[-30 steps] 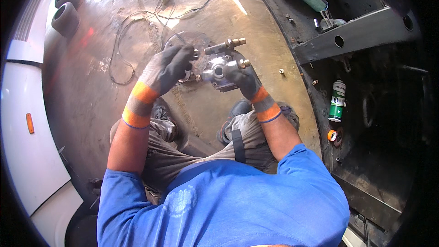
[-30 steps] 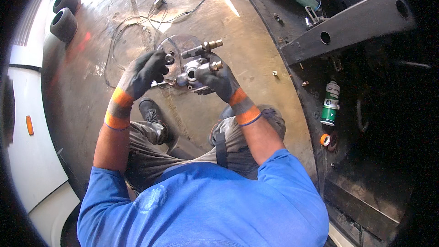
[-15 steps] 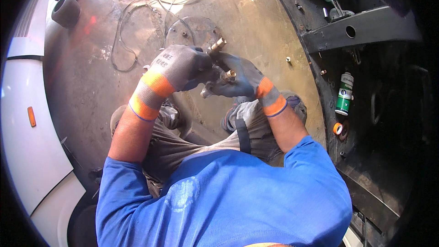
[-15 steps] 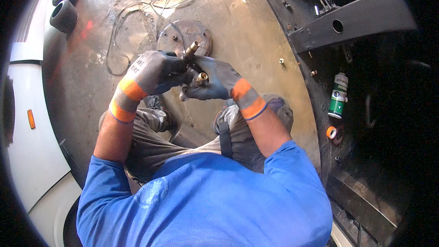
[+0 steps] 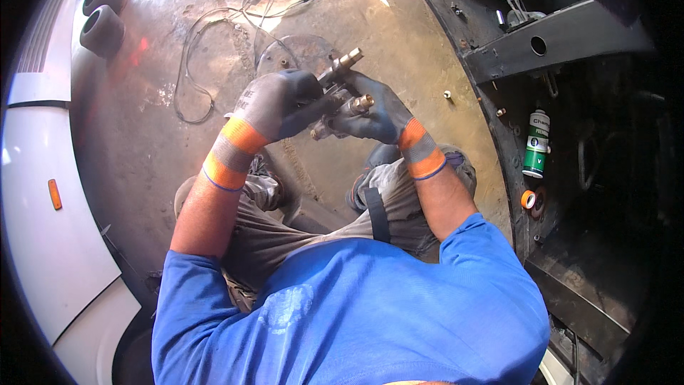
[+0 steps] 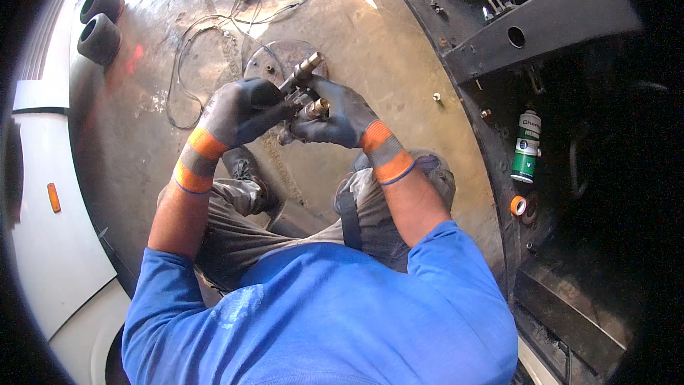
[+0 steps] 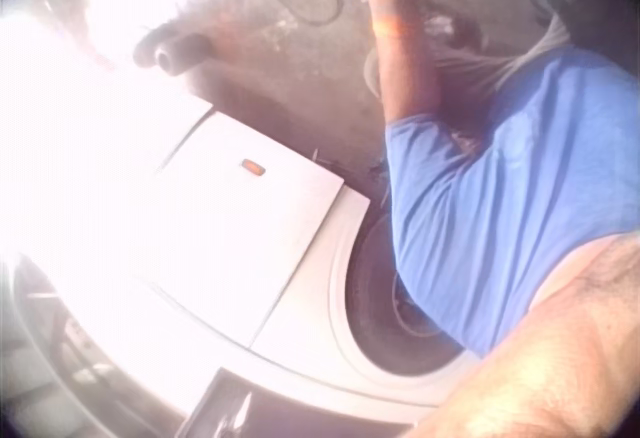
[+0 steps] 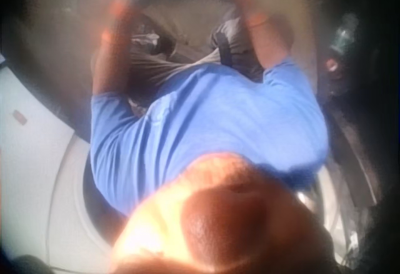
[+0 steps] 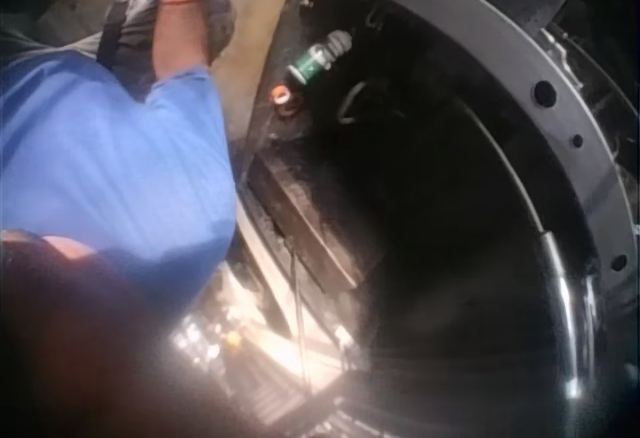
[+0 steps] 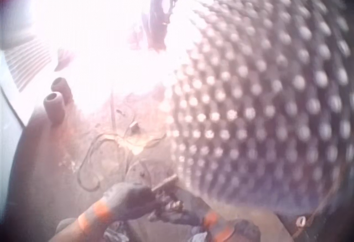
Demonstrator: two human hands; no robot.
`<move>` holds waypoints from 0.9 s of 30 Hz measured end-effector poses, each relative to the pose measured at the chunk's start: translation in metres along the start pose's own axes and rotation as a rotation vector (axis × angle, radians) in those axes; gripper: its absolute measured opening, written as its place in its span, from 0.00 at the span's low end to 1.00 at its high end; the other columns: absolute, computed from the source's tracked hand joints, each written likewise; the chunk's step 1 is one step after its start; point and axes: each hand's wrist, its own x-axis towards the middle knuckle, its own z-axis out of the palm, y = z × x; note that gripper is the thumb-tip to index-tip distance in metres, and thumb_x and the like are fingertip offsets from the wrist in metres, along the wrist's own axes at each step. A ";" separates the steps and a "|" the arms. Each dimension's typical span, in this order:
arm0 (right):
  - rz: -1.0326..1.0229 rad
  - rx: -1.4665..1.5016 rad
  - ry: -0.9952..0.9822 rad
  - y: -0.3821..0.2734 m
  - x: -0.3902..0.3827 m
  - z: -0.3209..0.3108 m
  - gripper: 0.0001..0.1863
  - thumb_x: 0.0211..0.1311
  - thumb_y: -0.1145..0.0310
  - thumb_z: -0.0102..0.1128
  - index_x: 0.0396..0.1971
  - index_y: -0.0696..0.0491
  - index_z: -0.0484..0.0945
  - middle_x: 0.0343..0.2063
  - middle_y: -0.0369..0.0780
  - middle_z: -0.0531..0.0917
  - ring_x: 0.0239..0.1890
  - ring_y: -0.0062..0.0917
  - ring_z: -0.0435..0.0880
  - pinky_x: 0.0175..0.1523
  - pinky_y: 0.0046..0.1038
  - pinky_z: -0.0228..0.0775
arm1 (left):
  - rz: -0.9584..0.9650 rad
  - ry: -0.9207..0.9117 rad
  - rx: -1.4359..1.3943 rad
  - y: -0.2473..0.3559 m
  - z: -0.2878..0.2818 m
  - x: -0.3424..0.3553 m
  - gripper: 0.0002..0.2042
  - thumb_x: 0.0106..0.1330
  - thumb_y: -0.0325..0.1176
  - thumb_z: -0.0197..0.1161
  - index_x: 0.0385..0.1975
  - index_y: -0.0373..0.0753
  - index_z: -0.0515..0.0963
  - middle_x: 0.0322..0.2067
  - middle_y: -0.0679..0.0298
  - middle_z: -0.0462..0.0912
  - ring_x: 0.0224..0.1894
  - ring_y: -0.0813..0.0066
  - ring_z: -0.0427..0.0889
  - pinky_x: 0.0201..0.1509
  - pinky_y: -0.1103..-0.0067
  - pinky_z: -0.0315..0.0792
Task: The person sits on the floor and disassembles a mechanical component, likely a brake master cylinder, by removing a bolt and separating the housing. They then inspect the internal parts and a rubber seal before reassembling the unit.
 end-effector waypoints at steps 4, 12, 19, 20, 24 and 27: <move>-0.019 -0.188 -0.117 -0.008 -0.001 -0.002 0.37 0.43 0.51 0.72 0.55 0.51 0.74 0.43 0.45 0.84 0.45 0.38 0.84 0.52 0.34 0.73 | 0.250 -0.083 0.407 0.012 -0.006 0.010 0.11 0.57 0.42 0.68 0.28 0.41 0.81 0.29 0.57 0.82 0.29 0.51 0.81 0.33 0.63 0.74; 0.038 0.098 -0.057 -0.006 -0.011 -0.004 0.37 0.46 0.55 0.72 0.58 0.51 0.73 0.42 0.44 0.84 0.44 0.26 0.84 0.48 0.27 0.75 | -0.099 -0.020 -0.069 0.003 0.018 -0.005 0.13 0.68 0.41 0.62 0.33 0.35 0.80 0.22 0.64 0.81 0.24 0.73 0.80 0.28 0.72 0.72; -0.105 0.075 -0.031 -0.015 -0.011 -0.004 0.31 0.47 0.55 0.70 0.53 0.52 0.75 0.42 0.43 0.84 0.43 0.28 0.84 0.49 0.29 0.75 | -0.069 0.016 0.039 0.024 0.001 -0.021 0.12 0.63 0.45 0.66 0.34 0.43 0.84 0.28 0.57 0.84 0.27 0.68 0.83 0.32 0.73 0.74; -0.079 0.065 -0.065 -0.018 -0.012 -0.004 0.31 0.47 0.55 0.70 0.52 0.52 0.76 0.41 0.43 0.84 0.43 0.29 0.84 0.48 0.29 0.75 | 0.049 -0.033 0.269 0.036 -0.012 -0.020 0.12 0.62 0.46 0.66 0.33 0.44 0.83 0.28 0.58 0.84 0.27 0.64 0.84 0.32 0.71 0.75; -0.057 -0.114 -0.182 -0.033 -0.019 -0.008 0.29 0.46 0.55 0.69 0.50 0.51 0.76 0.37 0.43 0.85 0.40 0.32 0.85 0.47 0.32 0.75 | 0.354 -0.231 0.753 0.073 -0.031 0.000 0.10 0.59 0.43 0.66 0.27 0.44 0.81 0.23 0.61 0.81 0.26 0.60 0.83 0.31 0.67 0.74; -0.076 -0.231 -0.253 -0.033 -0.022 -0.003 0.29 0.46 0.54 0.69 0.49 0.50 0.77 0.34 0.43 0.86 0.37 0.31 0.86 0.44 0.31 0.75 | 0.385 -0.475 1.049 0.092 -0.023 0.012 0.11 0.59 0.47 0.62 0.27 0.46 0.82 0.23 0.64 0.81 0.25 0.62 0.83 0.31 0.68 0.75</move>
